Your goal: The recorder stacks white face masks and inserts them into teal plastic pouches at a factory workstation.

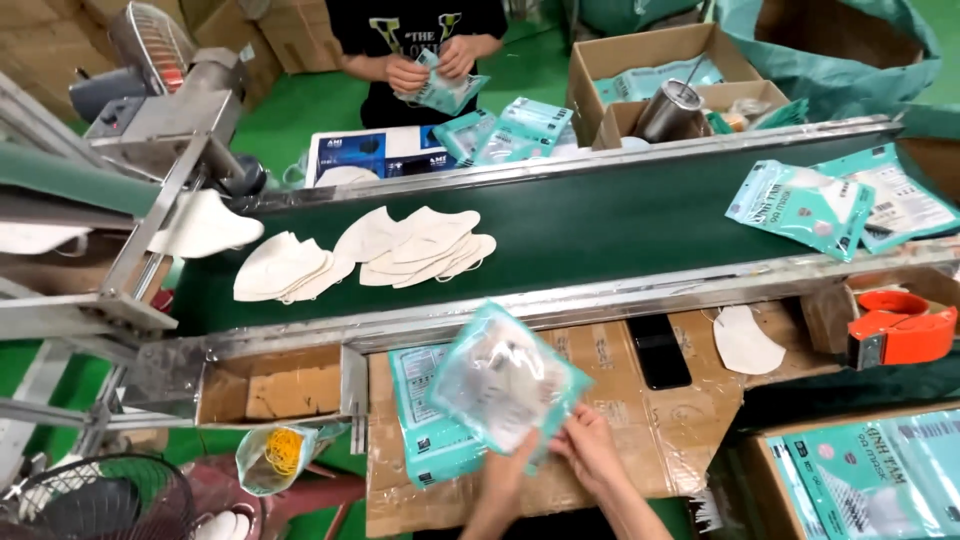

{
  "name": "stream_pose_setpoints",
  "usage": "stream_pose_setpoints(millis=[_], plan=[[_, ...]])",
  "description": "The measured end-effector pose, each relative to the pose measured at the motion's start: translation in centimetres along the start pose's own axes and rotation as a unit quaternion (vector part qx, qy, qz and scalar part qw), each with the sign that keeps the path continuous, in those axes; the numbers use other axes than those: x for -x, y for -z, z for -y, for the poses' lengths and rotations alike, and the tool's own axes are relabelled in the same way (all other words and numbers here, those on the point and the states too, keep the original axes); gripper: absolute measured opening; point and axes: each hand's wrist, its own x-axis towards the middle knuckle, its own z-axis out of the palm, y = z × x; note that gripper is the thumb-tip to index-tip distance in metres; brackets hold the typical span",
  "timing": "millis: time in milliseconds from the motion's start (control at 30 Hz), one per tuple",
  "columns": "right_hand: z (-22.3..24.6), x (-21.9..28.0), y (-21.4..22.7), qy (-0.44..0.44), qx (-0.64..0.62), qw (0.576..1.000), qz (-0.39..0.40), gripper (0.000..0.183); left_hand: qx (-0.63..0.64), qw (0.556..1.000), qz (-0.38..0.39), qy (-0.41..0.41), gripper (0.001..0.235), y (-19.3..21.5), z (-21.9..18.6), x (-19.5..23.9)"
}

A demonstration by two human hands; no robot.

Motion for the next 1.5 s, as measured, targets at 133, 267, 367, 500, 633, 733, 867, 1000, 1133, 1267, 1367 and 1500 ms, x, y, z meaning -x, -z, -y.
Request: stream_pose_setpoints(millis=[133,267,367,500,633,733,867,1000,1133,1267,1367,1500], plan=[[-1.8,-3.6,4.3,0.061,-0.052,0.996,0.024,0.024,-0.121,0.981,0.149,-0.015,0.050,-3.5,-2.2,3.3],[6.8,1.8,0.0,0.262,0.343,0.902,0.031,0.025,-0.492,0.791,0.166,-0.325,0.033,-5.8,-12.1,5.0],[8.7,5.0,-2.5,0.356,0.487,0.797,0.031,0.036,-0.471,0.752,0.063,-0.456,0.041,-7.8,-18.8,5.3],[10.3,8.5,-5.9,0.506,0.475,0.720,-0.016,0.041,-0.391,0.843,0.053,-0.366,0.021,-7.7,-19.4,4.8],[11.3,7.5,-5.3,0.452,0.304,0.833,-0.098,0.050,-0.400,0.873,-0.126,-0.250,0.016,-4.9,-14.8,3.3],[9.9,6.8,-2.5,0.317,0.229,0.918,-0.068,0.013,-0.377,0.864,-0.116,-0.314,0.012,-5.2,-14.7,4.6],[9.3,5.0,-2.0,0.289,0.176,0.941,-0.005,0.022,-0.264,0.904,-0.136,-0.306,0.009,-5.0,-15.1,3.6],[8.2,4.9,-1.5,0.258,0.136,0.956,-0.015,0.004,-0.235,0.923,-0.158,-0.261,0.011,-4.4,-13.4,3.5],[9.2,5.8,-2.9,0.272,0.173,0.944,-0.072,0.009,-0.360,0.859,-0.125,-0.342,0.009,-6.6,-16.7,4.8],[9.1,5.6,-2.2,0.215,0.155,0.963,-0.051,0.005,-0.382,0.865,-0.058,-0.320,0.014,-6.7,-17.7,4.5],[7.7,5.3,-1.0,0.186,0.179,0.966,-0.027,0.011,-0.379,0.871,-0.039,-0.308,0.009,-6.1,-17.2,4.6],[7.7,4.7,-1.0,0.174,0.003,0.983,0.050,0.007,-0.311,0.888,0.038,-0.336,0.014,-6.5,-17.0,4.6]])
